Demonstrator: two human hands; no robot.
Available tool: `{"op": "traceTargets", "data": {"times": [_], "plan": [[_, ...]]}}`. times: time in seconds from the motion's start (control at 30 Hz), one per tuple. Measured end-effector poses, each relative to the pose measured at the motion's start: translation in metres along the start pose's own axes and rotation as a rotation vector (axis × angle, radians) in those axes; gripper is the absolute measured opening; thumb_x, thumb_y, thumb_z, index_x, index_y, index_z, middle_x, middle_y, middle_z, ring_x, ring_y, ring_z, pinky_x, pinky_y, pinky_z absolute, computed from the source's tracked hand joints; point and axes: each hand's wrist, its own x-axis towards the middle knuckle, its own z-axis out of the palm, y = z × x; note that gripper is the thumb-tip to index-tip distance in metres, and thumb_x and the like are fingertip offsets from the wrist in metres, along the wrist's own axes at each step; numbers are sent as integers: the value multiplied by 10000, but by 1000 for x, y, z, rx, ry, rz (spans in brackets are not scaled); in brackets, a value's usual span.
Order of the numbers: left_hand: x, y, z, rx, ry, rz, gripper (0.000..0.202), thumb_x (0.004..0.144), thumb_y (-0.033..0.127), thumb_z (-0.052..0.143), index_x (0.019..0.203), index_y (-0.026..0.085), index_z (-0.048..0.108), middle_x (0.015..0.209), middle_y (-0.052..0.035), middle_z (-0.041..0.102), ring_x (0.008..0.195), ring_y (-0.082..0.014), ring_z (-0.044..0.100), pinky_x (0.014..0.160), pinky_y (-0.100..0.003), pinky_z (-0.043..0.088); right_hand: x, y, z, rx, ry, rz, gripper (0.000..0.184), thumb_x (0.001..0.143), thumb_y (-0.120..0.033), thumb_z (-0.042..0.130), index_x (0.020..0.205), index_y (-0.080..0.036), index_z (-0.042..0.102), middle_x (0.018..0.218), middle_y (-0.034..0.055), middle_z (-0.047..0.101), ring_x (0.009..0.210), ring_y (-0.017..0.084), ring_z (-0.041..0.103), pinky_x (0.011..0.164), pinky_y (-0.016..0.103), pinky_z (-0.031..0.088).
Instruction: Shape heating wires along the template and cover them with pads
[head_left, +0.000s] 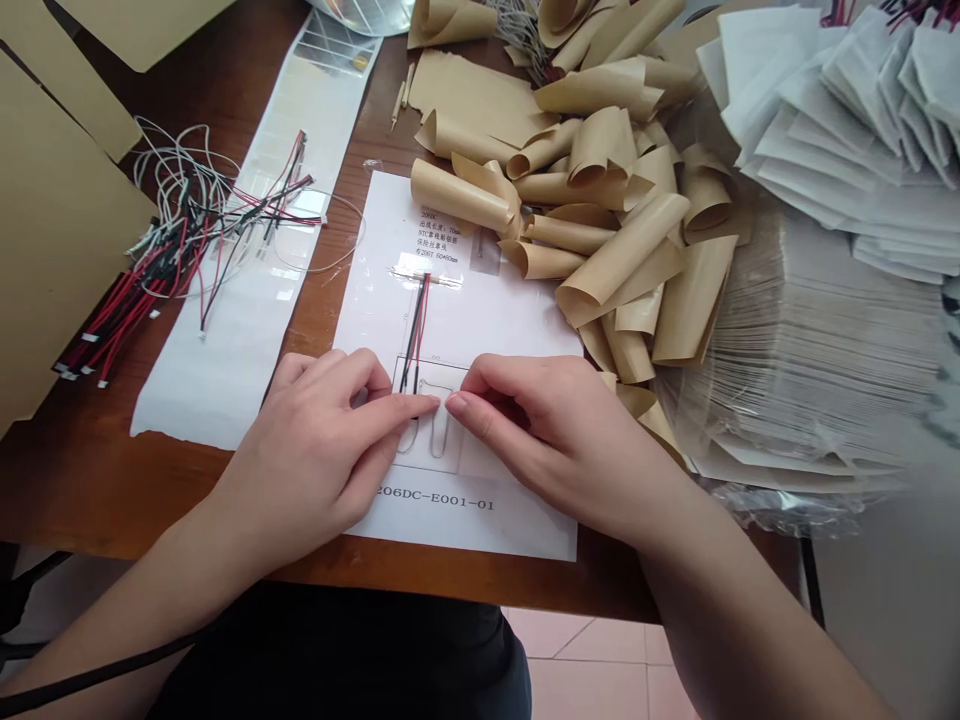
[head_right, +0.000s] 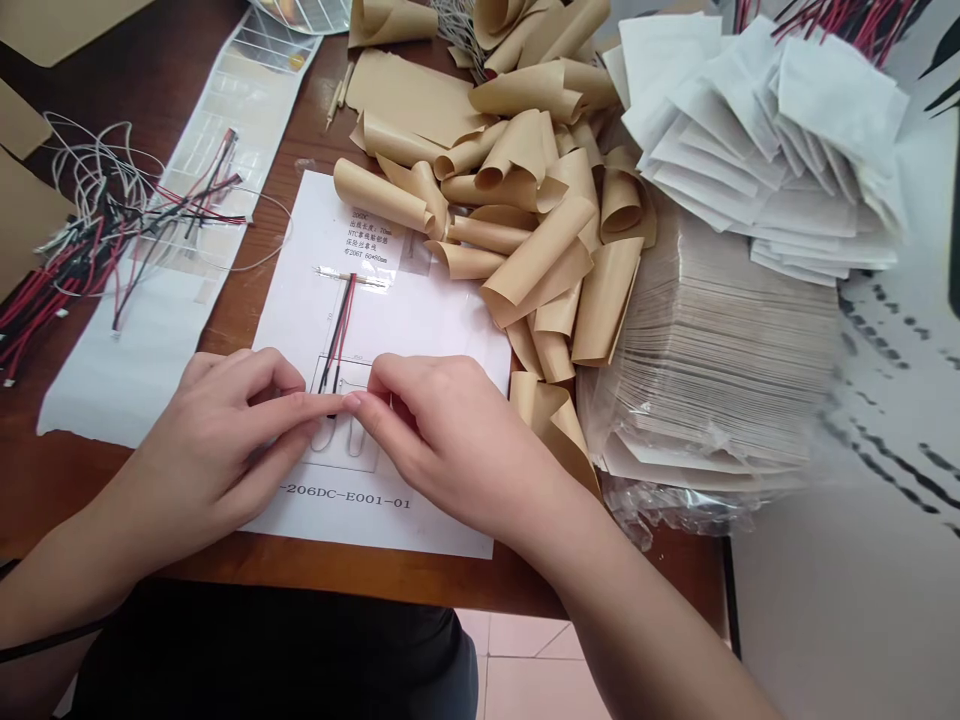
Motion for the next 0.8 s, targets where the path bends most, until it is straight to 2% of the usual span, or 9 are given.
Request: {"op": "traceTargets", "data": {"times": [0.13, 0.43, 0.6, 0.8], "plan": [[-1, -1, -1, -6, -14, 0, 276, 965, 195, 573, 1185, 254, 729, 876, -5, 546, 837, -165, 544, 793, -368, 345, 0, 1, 1, -23, -2, -6, 310, 999, -242, 583, 698, -179, 545, 584, -58, 490, 522, 76, 417, 553, 235, 302], [-3, -2, 0, 52, 5, 75, 283, 960, 188, 596, 1231, 238, 663, 899, 3, 569, 832, -163, 571, 815, -377, 356, 0, 2, 1, -2, 5, -19, 343, 1012, -271, 573, 685, -190, 510, 558, -66, 457, 501, 74, 394, 536, 240, 283], [-4, -1, -1, -11, 61, 47, 325, 948, 174, 615, 1270, 189, 572, 865, 18, 553, 823, -159, 557, 837, -361, 377, -1, 3, 1, 14, 12, -18, 344, 1017, -263, 560, 685, -191, 504, 555, -69, 447, 501, 73, 391, 535, 246, 282], [-4, -2, -2, -64, 23, 26, 279, 959, 181, 597, 1235, 205, 559, 854, 42, 545, 793, -133, 549, 836, -347, 362, 1, 3, 0, 67, 19, 1, 375, 1041, -266, 490, 673, -199, 463, 571, -61, 449, 516, 79, 400, 550, 257, 297]]}}
